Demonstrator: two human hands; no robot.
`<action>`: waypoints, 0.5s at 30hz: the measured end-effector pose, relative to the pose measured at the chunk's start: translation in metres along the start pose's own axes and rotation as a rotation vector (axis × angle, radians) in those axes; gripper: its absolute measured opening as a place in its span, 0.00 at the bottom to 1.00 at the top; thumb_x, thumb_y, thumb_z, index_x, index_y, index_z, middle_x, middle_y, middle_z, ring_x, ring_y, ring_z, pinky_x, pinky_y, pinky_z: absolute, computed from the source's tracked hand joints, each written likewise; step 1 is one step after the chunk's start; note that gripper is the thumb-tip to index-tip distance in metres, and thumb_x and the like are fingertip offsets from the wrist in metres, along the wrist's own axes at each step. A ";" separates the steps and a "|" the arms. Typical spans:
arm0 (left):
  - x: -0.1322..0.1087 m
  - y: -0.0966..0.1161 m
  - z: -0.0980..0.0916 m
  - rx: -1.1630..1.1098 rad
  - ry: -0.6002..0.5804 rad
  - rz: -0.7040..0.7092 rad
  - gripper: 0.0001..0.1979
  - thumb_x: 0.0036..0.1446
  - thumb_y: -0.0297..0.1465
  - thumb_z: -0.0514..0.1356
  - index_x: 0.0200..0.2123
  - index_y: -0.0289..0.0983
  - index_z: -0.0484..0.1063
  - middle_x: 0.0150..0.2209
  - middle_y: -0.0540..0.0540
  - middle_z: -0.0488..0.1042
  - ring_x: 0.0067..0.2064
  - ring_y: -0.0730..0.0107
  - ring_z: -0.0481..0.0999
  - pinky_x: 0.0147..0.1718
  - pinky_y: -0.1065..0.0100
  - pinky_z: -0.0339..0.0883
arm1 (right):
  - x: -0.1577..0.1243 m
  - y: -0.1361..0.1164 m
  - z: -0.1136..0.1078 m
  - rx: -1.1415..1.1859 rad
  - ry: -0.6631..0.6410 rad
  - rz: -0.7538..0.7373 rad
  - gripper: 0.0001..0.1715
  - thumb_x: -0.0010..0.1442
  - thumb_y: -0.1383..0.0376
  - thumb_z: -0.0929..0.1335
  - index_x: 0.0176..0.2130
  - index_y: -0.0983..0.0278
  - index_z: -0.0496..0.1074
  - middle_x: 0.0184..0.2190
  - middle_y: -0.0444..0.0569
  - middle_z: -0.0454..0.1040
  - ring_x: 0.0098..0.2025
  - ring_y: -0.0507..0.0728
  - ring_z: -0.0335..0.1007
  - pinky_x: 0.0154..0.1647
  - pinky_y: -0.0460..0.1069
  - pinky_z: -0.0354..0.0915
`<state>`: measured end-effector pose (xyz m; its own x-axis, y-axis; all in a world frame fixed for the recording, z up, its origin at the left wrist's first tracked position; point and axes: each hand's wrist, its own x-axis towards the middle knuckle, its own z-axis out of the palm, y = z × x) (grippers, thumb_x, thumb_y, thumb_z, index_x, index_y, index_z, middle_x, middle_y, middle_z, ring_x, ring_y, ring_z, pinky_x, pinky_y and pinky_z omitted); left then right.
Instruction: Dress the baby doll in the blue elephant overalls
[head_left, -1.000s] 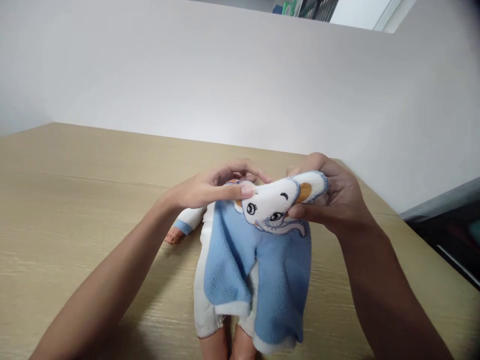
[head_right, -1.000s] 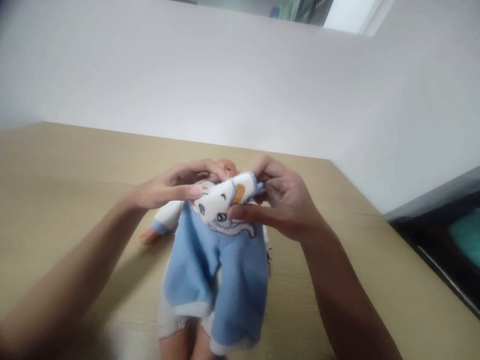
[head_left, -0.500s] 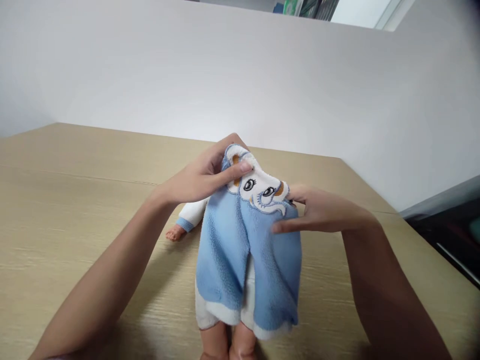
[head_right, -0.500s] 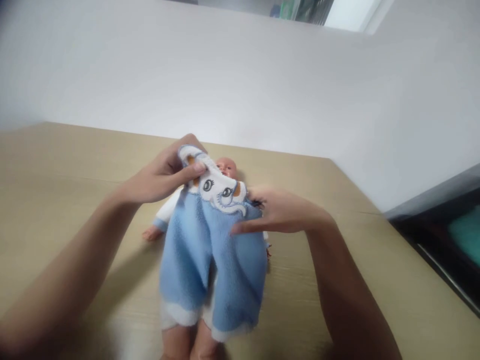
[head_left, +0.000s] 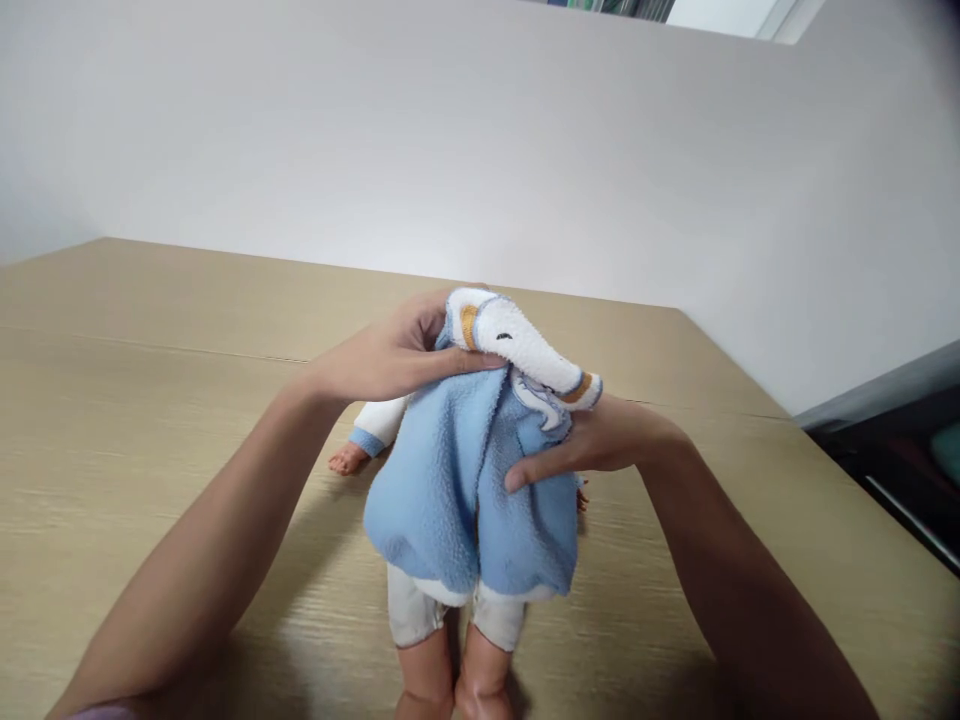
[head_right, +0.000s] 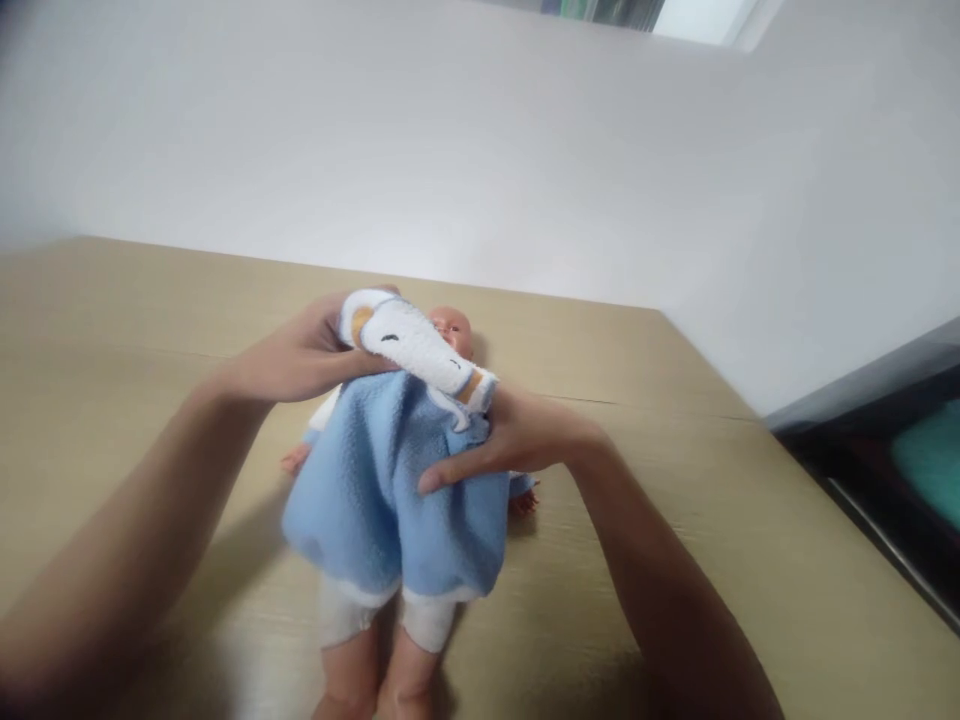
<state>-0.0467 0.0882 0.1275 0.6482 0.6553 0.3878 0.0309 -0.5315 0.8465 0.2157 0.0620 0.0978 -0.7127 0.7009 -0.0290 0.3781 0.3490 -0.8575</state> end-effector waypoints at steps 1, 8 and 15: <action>0.000 0.000 0.000 -0.007 -0.027 -0.004 0.19 0.62 0.46 0.72 0.44 0.36 0.80 0.43 0.43 0.83 0.50 0.54 0.83 0.50 0.60 0.80 | 0.001 0.002 0.002 0.002 -0.009 0.007 0.49 0.52 0.52 0.85 0.68 0.53 0.73 0.61 0.47 0.81 0.64 0.66 0.77 0.64 0.59 0.77; -0.001 -0.004 -0.004 -0.012 -0.049 -0.006 0.20 0.67 0.46 0.69 0.50 0.36 0.81 0.47 0.42 0.85 0.51 0.54 0.84 0.52 0.60 0.80 | 0.003 0.008 0.007 -0.118 0.124 -0.006 0.48 0.53 0.51 0.84 0.67 0.55 0.73 0.69 0.47 0.74 0.72 0.69 0.67 0.77 0.62 0.63; -0.006 -0.012 -0.017 -0.076 -0.298 -0.037 0.30 0.64 0.45 0.72 0.64 0.37 0.76 0.53 0.38 0.84 0.58 0.49 0.83 0.56 0.60 0.80 | 0.002 0.003 0.006 0.248 0.126 -0.216 0.50 0.51 0.58 0.86 0.68 0.59 0.72 0.61 0.51 0.80 0.66 0.67 0.75 0.63 0.55 0.76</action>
<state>-0.0641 0.1002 0.1213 0.8426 0.4813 0.2416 0.0088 -0.4608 0.8875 0.2117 0.0612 0.0920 -0.6762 0.7041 0.2166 0.0609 0.3465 -0.9361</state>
